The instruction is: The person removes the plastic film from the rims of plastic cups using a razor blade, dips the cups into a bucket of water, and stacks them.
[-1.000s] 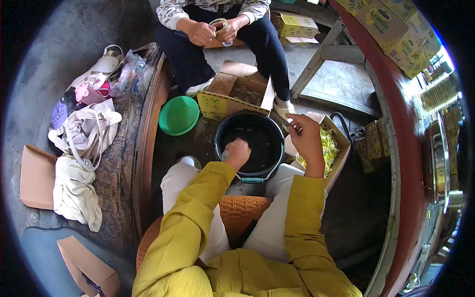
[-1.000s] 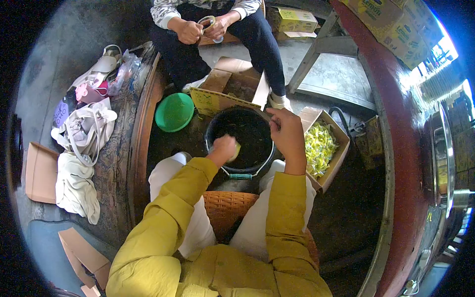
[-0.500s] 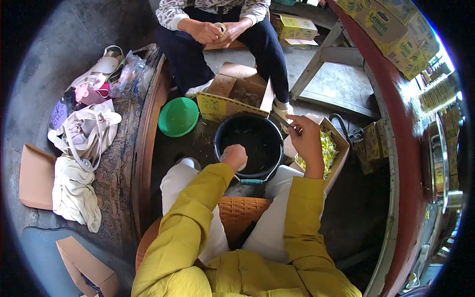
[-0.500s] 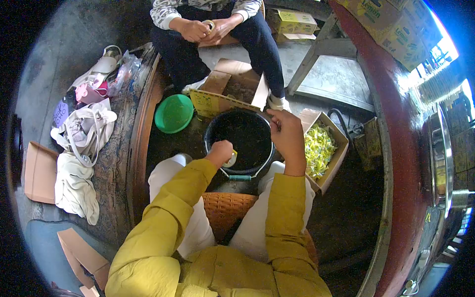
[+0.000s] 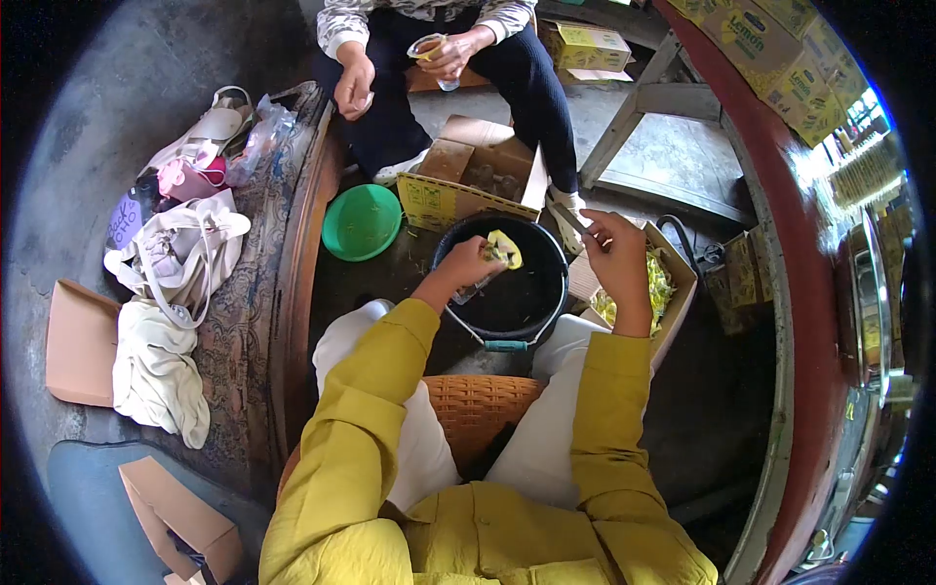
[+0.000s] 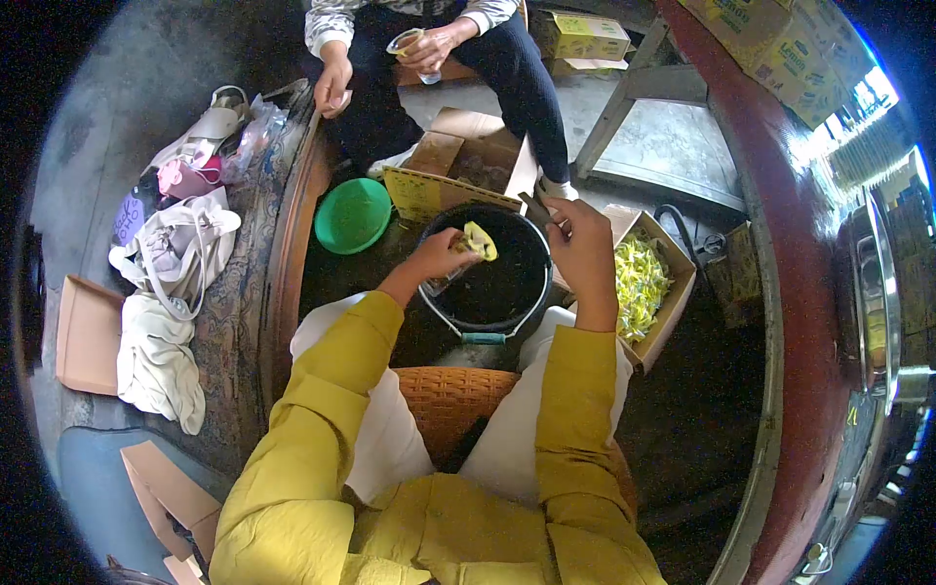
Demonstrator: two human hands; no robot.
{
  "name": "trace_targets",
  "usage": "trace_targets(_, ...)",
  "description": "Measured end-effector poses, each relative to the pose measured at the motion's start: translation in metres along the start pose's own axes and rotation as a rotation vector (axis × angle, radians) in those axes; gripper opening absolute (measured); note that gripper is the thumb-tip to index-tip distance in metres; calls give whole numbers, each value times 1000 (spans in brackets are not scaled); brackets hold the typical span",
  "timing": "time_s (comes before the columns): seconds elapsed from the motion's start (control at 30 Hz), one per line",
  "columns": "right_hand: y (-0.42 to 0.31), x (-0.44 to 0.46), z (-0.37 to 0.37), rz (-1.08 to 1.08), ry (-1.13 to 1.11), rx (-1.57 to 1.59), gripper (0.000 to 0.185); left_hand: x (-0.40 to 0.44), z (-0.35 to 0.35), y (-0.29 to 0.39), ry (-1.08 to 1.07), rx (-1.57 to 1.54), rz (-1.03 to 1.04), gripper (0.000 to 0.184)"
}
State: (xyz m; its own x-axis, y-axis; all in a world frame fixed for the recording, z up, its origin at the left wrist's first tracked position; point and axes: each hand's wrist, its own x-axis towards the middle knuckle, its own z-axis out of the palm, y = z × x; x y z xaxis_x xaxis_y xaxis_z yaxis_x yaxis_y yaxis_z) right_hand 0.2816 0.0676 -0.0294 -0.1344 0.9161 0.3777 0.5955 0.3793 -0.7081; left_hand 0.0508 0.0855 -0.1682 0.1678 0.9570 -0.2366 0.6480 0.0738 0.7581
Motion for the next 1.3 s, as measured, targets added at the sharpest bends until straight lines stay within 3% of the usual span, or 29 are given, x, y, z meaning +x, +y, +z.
trace_targets(0.13, 5, -1, 5, -51, -8, -30, 37, -30, -33, 25, 31, -403, -66, 61)
trace_targets(0.47, -21, -2, 25, -22, -97, 171, 36, -101, -63, 58, -18, -898, -100, 56)
trace_targets(0.57, -32, -1, 32, -80, -55, 152, 29, -103, -52, 57, 258, -579, 156, 60)
trace_targets(0.67, -37, 2, 36, -141, -5, 126, 27, -95, -61, 60, 110, -722, 114, 62)
trace_targets(1.07, -52, 6, 41, -450, 228, -49, 17, -90, -83, 65, 299, -433, 555, 55)
trace_targets(1.3, -55, 6, 43, -546, 185, -124, 23, -100, -89, 71, 267, -369, 560, 58)
